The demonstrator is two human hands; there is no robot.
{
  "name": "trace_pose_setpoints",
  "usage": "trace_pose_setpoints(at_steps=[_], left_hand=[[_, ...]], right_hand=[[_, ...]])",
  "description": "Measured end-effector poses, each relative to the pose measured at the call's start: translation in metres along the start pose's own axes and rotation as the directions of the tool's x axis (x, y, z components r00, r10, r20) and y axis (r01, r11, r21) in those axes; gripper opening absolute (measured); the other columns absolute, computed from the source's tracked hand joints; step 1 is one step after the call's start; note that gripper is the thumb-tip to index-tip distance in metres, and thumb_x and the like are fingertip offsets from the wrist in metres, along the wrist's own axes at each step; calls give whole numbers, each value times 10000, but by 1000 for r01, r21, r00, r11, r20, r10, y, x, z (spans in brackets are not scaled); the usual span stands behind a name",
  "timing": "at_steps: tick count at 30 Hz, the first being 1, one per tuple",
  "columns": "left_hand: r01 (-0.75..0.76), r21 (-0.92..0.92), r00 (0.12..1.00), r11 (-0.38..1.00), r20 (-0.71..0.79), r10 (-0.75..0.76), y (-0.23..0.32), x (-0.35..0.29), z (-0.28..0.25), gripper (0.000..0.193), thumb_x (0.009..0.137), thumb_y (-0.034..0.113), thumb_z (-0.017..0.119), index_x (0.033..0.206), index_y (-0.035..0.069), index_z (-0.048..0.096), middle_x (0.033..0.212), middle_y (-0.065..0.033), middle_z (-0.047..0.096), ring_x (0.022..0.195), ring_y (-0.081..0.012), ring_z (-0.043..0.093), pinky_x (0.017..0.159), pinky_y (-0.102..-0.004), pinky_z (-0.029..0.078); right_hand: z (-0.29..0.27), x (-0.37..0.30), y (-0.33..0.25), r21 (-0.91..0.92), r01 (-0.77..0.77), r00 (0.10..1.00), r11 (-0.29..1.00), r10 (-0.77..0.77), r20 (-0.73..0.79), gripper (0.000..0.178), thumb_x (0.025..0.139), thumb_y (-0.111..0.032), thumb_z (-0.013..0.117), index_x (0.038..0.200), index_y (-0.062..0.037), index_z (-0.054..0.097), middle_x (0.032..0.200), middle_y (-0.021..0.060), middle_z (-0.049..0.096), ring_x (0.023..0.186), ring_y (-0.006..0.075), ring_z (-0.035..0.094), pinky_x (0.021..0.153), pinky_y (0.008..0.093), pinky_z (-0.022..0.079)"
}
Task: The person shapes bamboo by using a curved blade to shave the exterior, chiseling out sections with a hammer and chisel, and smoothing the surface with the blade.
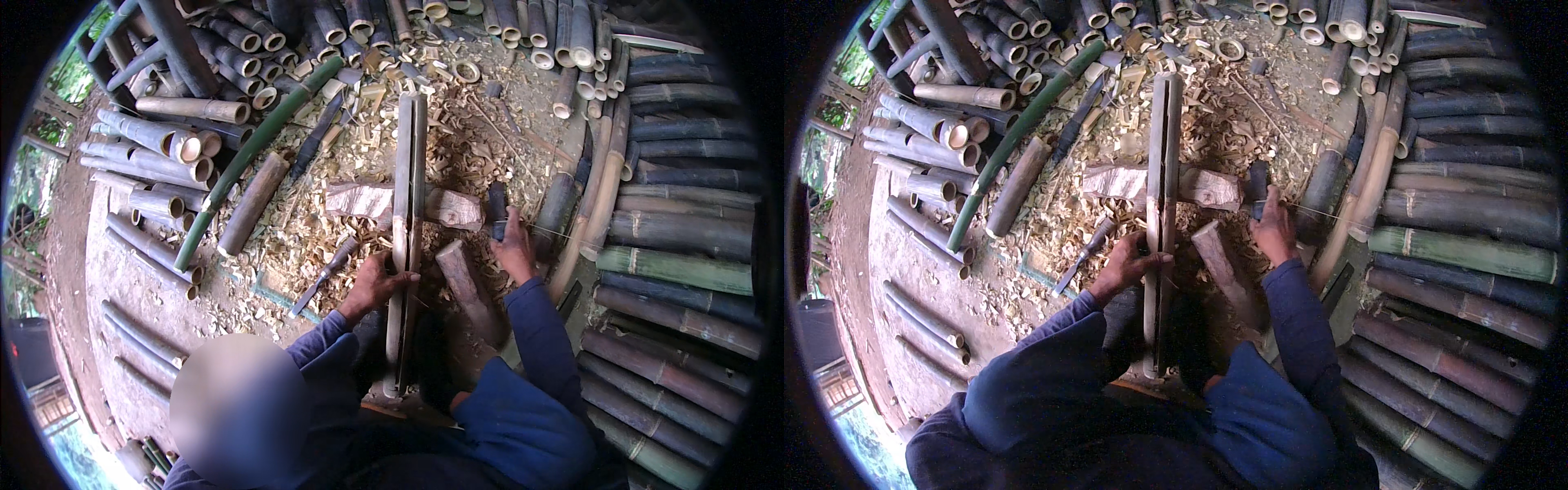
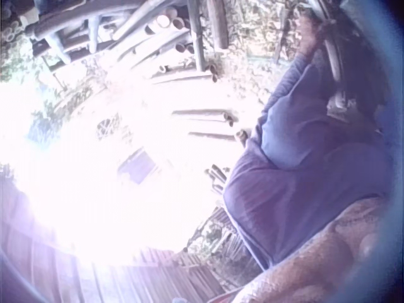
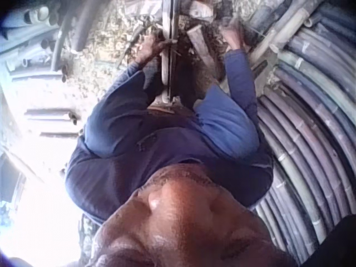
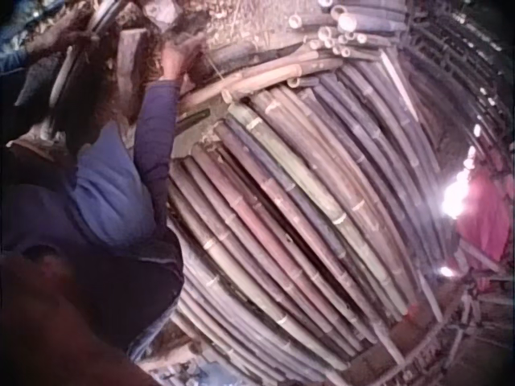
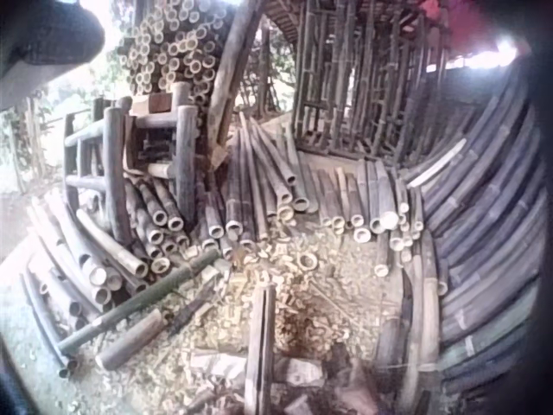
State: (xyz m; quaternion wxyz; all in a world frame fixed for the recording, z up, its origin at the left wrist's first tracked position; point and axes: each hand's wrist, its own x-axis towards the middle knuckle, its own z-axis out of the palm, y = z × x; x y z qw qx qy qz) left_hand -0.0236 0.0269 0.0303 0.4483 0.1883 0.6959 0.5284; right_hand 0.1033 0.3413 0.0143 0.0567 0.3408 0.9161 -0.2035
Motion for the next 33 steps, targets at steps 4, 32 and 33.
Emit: trace_pose_setpoints(at_steps=[4,32,33], left_hand=[[-35,-55,999,998,-36,33,-14,7,3,422,841,262,841,1116,-22,693,943,-127,752,843,-189,709,802,-351,576],[-9,-201,1000,979,3,10,2,1,4,450,865,204,806,1202,-21,611,1022,-73,701,938,-151,660,861,-312,537],[-11,-213,1000,977,3,12,4,0,4,447,865,200,805,1201,-22,613,1019,-75,703,931,-152,662,854,-312,539]], right_hand=[[-28,11,9,823,-183,957,537,290,24,531,923,-415,608,1330,-134,415,932,91,608,715,218,621,583,360,524],[-113,-70,-84,998,-59,997,-37,49,61,427,847,-228,499,1187,26,550,828,125,612,720,261,649,632,424,582],[-94,-81,-93,967,-217,975,-134,12,220,427,840,-220,501,1181,33,545,806,133,607,676,260,641,603,425,578]])
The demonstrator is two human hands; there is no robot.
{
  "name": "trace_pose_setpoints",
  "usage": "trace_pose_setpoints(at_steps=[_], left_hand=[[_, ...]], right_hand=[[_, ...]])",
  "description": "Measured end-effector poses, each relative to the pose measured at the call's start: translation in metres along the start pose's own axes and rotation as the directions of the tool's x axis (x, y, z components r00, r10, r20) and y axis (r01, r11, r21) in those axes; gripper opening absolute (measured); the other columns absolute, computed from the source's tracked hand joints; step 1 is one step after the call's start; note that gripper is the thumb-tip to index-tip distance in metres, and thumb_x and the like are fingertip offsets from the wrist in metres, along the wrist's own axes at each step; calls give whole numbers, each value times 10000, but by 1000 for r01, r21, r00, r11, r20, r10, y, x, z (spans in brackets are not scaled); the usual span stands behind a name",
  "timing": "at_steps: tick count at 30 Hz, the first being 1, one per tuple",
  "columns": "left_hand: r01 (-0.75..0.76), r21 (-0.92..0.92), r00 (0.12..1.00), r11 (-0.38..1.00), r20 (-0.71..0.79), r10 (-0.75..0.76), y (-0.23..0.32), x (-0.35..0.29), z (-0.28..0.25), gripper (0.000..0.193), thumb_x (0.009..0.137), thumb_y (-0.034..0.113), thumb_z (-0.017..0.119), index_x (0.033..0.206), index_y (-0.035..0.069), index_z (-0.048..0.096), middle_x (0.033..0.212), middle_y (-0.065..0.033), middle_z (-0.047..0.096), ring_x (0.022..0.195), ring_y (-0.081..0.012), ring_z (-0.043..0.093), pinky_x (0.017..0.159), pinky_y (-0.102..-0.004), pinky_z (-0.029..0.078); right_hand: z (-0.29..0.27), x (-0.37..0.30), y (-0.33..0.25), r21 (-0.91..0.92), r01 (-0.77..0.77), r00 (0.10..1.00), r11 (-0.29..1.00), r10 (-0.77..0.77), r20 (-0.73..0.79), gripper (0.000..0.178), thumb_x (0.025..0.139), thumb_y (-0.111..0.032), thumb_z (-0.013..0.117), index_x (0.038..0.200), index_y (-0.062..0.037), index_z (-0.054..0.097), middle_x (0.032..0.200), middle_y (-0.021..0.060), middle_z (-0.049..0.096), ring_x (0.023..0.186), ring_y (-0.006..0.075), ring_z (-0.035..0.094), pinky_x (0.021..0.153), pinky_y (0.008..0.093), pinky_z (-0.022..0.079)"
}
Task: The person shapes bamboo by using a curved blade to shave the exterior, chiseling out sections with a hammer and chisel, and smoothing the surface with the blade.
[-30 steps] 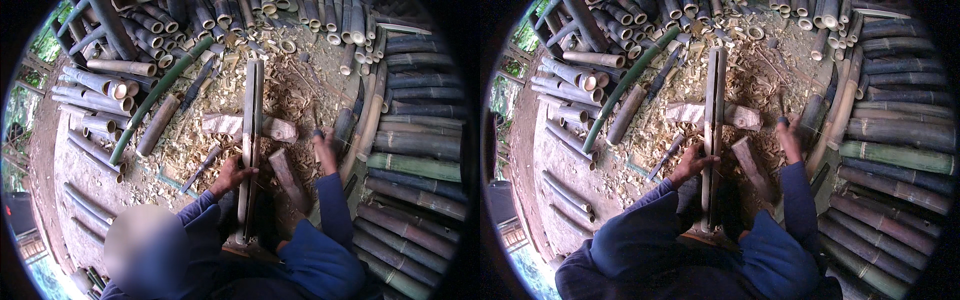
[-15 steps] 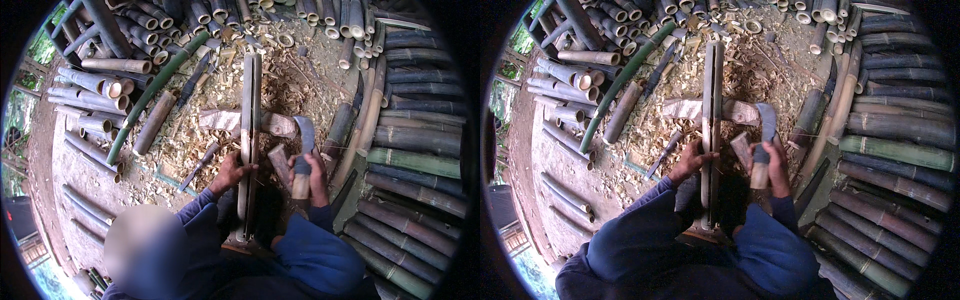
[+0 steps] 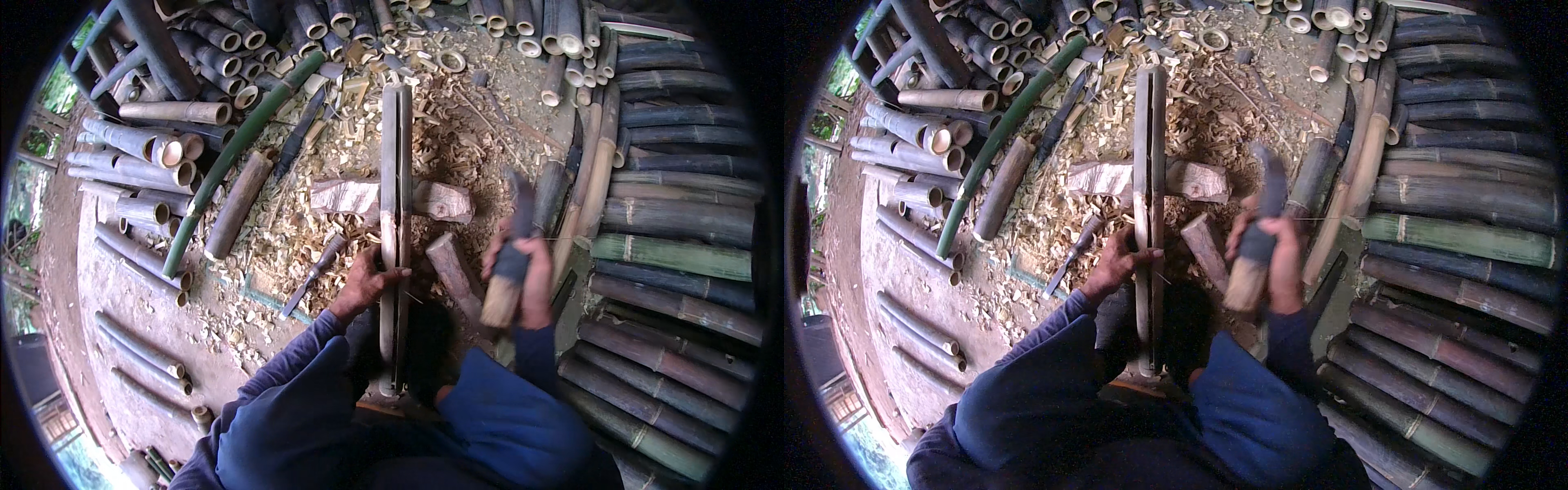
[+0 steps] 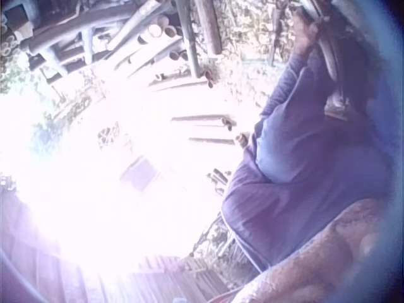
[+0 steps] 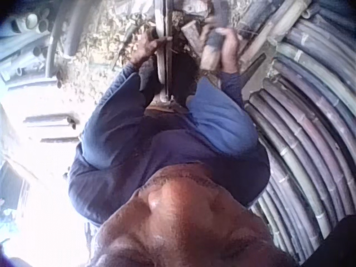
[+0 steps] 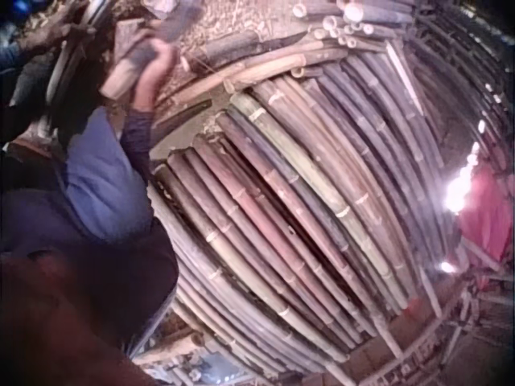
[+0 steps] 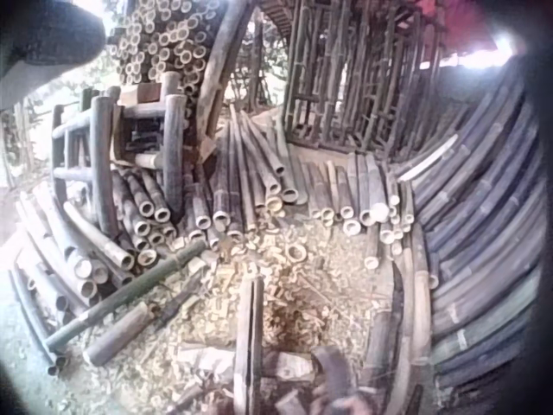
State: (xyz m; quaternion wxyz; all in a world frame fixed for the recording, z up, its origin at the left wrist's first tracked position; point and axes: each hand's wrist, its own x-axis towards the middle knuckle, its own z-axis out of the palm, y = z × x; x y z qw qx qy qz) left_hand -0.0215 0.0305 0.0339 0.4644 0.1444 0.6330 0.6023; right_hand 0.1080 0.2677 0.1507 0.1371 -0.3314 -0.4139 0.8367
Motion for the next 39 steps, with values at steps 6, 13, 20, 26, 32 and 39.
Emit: trace_pose_setpoints(at_steps=[6,13,20,26,32,39], left_hand=[[-4,81,999,997,-48,8,-4,2,4,404,858,176,809,1162,-36,649,1003,-114,739,885,-167,689,807,-326,560],[4,92,995,996,-98,5,-17,6,7,416,815,185,846,1106,-55,671,953,-160,754,827,-192,715,771,-344,571],[-2,108,994,994,-109,14,-22,7,8,416,813,194,847,1107,-42,672,939,-160,756,815,-200,717,772,-351,569],[-60,172,988,983,-133,83,-31,4,5,434,827,233,821,1130,-38,669,959,-180,755,848,-242,731,804,-379,565],[-36,213,990,976,-124,64,-17,0,5,434,827,226,802,1142,-40,665,975,-191,753,878,-251,729,829,-391,558],[-115,154,981,981,-140,136,-34,9,4,409,824,222,822,1110,-32,677,947,-147,751,841,-203,711,796,-359,559]], right_hand=[[31,-17,74,-253,-214,967,944,241,80,444,1052,-324,455,1338,9,523,771,112,641,581,181,645,532,328,569],[27,-17,89,-249,-227,957,942,263,122,422,1052,-299,437,1327,13,510,744,118,635,540,191,632,505,329,548],[33,-14,88,-191,-258,953,947,282,110,429,1036,-288,451,1319,28,512,742,145,637,538,213,636,493,359,559],[33,-6,99,-186,-212,966,959,234,106,420,1031,-283,462,1301,33,519,729,148,637,526,220,635,478,363,554],[33,13,105,-265,-154,972,952,195,134,423,1054,-334,468,1282,16,535,689,129,627,472,210,608,441,354,512],[57,60,85,-304,-122,981,945,161,109,413,1017,-317,500,1267,3,576,699,120,645,502,230,640,452,380,558]])
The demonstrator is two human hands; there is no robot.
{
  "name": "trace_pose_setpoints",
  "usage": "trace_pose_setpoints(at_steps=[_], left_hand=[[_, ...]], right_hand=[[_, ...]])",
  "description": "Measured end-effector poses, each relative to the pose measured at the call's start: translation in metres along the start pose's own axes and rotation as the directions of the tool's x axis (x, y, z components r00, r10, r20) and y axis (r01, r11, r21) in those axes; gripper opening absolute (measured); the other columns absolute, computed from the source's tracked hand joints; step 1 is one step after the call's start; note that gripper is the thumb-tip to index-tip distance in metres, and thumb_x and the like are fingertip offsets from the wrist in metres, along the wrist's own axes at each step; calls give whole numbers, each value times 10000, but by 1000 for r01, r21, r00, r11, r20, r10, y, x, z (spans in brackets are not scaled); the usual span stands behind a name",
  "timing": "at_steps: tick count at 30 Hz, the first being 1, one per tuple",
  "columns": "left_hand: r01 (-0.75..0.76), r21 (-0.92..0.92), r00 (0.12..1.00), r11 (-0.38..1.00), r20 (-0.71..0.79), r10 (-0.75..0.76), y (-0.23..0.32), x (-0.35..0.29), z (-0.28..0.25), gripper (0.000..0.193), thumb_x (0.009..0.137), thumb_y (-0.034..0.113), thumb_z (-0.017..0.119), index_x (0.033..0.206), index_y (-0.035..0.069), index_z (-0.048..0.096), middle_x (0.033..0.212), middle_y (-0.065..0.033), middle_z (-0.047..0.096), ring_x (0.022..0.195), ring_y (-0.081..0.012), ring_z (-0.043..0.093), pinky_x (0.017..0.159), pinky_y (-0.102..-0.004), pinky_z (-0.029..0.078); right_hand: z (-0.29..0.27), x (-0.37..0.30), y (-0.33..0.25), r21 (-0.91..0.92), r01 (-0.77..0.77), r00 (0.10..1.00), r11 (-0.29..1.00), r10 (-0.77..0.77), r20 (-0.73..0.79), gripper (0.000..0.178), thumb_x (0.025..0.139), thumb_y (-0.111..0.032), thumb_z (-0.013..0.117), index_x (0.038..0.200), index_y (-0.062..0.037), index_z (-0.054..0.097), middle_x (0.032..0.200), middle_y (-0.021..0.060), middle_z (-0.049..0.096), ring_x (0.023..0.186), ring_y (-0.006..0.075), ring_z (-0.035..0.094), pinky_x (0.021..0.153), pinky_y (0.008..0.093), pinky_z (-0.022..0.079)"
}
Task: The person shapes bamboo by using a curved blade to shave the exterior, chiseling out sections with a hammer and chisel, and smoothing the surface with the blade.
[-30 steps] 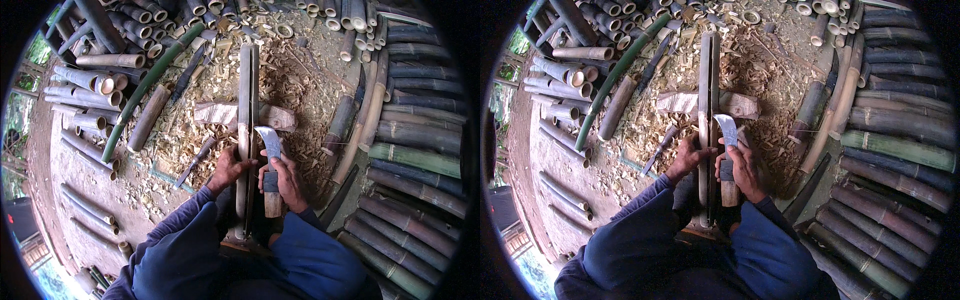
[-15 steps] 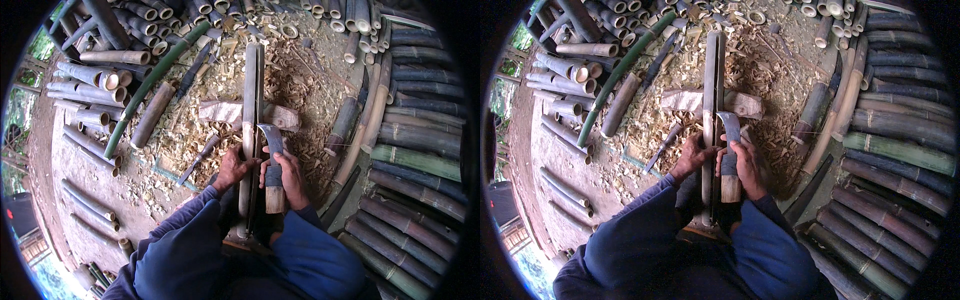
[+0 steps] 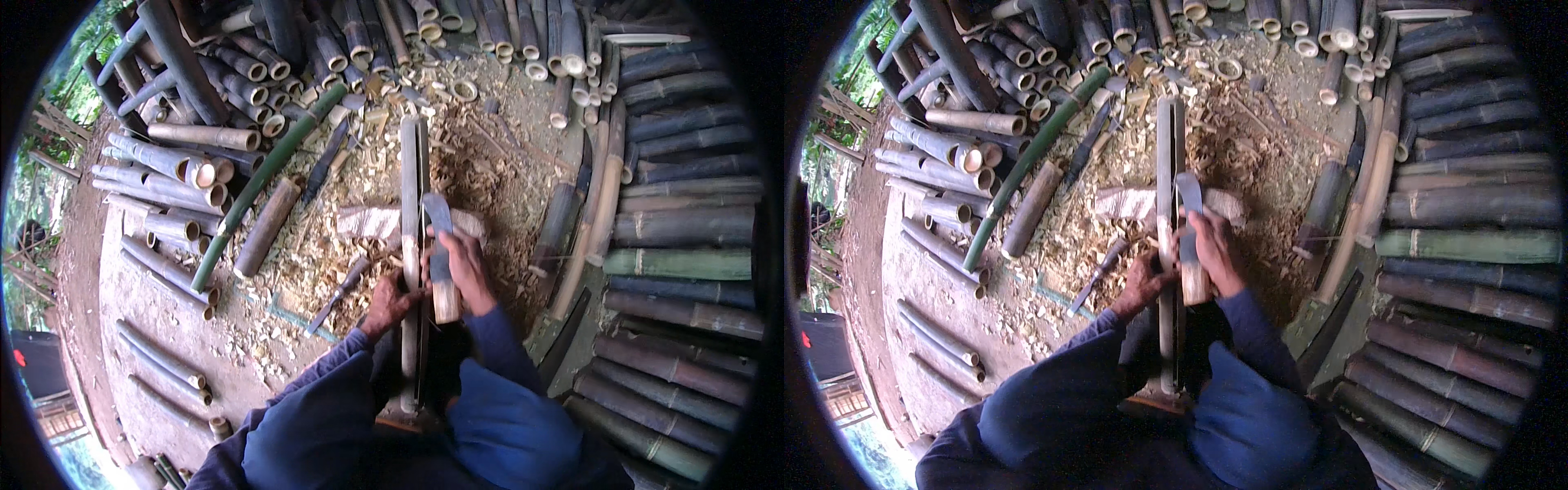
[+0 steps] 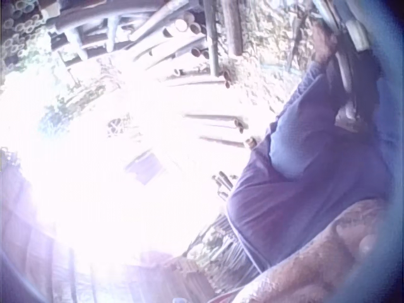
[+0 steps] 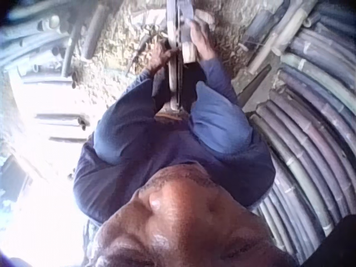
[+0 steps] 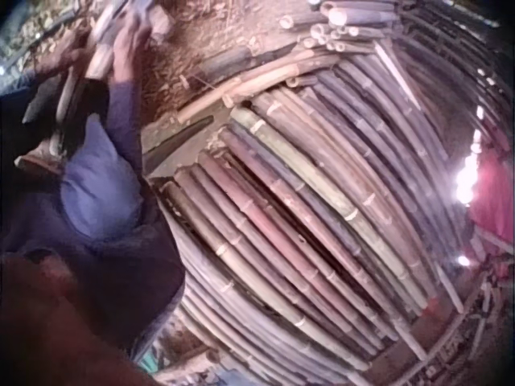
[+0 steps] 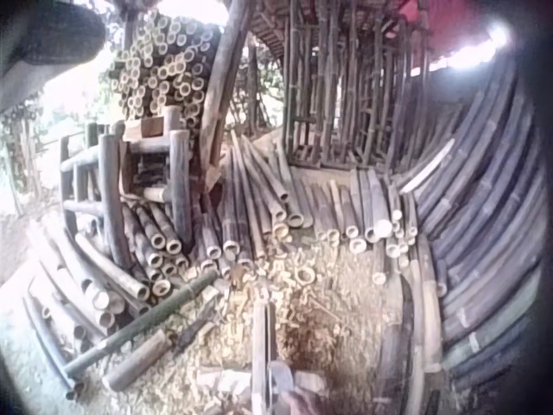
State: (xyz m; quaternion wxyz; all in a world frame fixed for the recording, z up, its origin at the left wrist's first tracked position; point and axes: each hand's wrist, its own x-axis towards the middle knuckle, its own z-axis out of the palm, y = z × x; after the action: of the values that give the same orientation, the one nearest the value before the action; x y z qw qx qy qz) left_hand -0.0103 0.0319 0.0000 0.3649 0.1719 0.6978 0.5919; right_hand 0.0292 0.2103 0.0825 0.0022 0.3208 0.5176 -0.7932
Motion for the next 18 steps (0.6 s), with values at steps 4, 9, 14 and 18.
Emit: trace_pose_setpoints(at_steps=[4,9,14,18], left_hand=[[42,49,998,998,35,-44,10,-3,-1,441,830,238,832,1143,-26,666,976,-153,755,855,-206,720,802,-360,568],[117,50,990,992,73,-121,24,-5,-4,441,834,240,833,1137,-30,661,968,-160,755,857,-213,722,811,-368,570],[67,91,996,994,59,-73,21,-5,-5,448,836,244,834,1136,-36,655,965,-149,753,847,-205,714,813,-365,569],[72,-30,993,997,101,-69,20,-3,-4,461,837,243,833,1155,-36,652,970,-132,749,852,-199,703,816,-363,568]], right_hand=[[-14,14,-24,1,-26,999,1000,26,44,425,1021,-303,490,1299,11,554,712,133,658,509,244,653,452,380,573],[-20,73,-52,-86,40,993,996,-30,116,420,1022,-289,487,1277,38,550,719,134,672,501,229,653,446,375,576],[-18,118,-90,-82,10,993,997,0,116,379,1021,-278,494,1245,18,571,734,143,678,519,238,658,454,372,570],[-18,129,-104,-57,-6,990,998,14,142,357,1014,-282,504,1225,0,558,738,139,680,528,238,659,458,370,565]])
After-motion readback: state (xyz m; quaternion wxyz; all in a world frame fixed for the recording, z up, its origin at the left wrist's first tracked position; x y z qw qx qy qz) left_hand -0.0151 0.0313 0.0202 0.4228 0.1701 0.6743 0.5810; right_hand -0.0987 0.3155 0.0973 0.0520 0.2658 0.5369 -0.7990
